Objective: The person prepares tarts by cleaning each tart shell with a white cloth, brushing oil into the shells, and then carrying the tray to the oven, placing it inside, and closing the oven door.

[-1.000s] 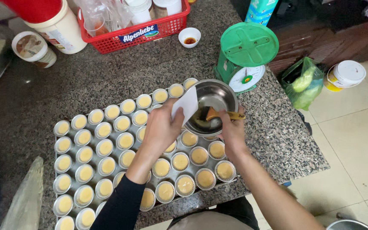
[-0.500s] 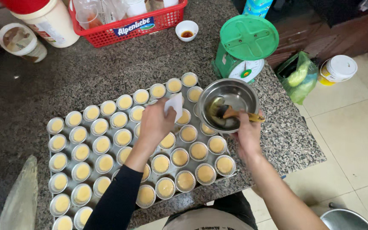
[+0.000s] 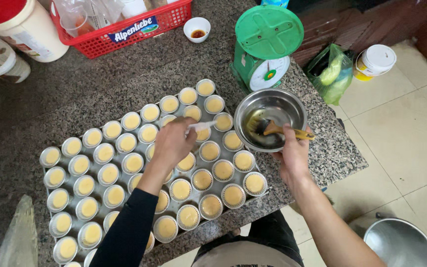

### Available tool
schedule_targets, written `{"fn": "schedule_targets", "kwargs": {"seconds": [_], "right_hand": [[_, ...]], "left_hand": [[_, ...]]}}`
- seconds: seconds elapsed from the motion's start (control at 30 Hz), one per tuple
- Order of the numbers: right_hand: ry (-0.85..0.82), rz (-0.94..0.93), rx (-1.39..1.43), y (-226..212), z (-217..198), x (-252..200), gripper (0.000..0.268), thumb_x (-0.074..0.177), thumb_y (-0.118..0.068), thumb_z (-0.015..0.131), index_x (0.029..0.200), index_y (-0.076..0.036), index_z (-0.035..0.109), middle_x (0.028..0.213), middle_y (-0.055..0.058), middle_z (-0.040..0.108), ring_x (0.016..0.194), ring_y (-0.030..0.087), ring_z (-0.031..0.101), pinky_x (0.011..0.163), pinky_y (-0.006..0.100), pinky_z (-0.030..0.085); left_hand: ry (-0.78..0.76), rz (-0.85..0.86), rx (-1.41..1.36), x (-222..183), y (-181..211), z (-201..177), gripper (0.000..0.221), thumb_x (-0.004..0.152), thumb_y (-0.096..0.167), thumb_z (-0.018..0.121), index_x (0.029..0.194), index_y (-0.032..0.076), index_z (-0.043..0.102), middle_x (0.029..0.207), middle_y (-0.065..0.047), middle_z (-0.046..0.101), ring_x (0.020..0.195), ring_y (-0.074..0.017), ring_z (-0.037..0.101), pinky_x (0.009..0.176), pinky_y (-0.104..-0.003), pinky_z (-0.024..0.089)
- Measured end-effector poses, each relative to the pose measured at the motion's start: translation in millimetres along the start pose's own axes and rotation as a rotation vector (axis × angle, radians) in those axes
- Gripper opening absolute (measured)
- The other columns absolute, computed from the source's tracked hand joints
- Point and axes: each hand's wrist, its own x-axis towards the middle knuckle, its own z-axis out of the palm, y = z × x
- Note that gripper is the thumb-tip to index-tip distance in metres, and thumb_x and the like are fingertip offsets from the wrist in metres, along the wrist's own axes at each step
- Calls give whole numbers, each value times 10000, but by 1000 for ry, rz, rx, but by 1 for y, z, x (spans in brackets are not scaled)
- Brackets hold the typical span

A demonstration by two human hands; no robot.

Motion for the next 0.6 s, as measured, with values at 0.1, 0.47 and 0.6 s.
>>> {"fn": "schedule_targets", "kwargs": {"seconds": [0.1, 0.47, 0.6], "right_hand": [[-41, 29, 9, -5, -10, -1, 393, 1036, -268, 533, 1396, -240, 377, 1273, 77, 608, 998, 211, 733, 700, 363, 674], [-54, 10, 28, -20, -43, 17, 377, 1020, -247, 563, 1365, -211, 417, 1237, 82, 635, 911, 198, 721, 554, 329, 623], [-70, 19, -5, -24, -58, 19, 392, 1007, -258, 570, 1375, -229, 441, 1210, 74, 656, 872, 163, 707, 540, 289, 598]], "left_hand": [[16, 19, -61, -4, 6, -4, 258, 845, 150, 663, 1086, 109, 745, 1072, -155, 741, 930, -380, 696, 794, -486, 541], [52, 327, -20, -4, 53, 37, 169, 878, 120, 676, 1022, 77, 752, 955, -140, 749, 861, -347, 704, 969, -492, 512], [-18, 155, -24, -12, 65, 37, 224, 852, 158, 674, 1038, 76, 768, 948, -173, 739, 867, -392, 685, 791, -497, 534]]}}
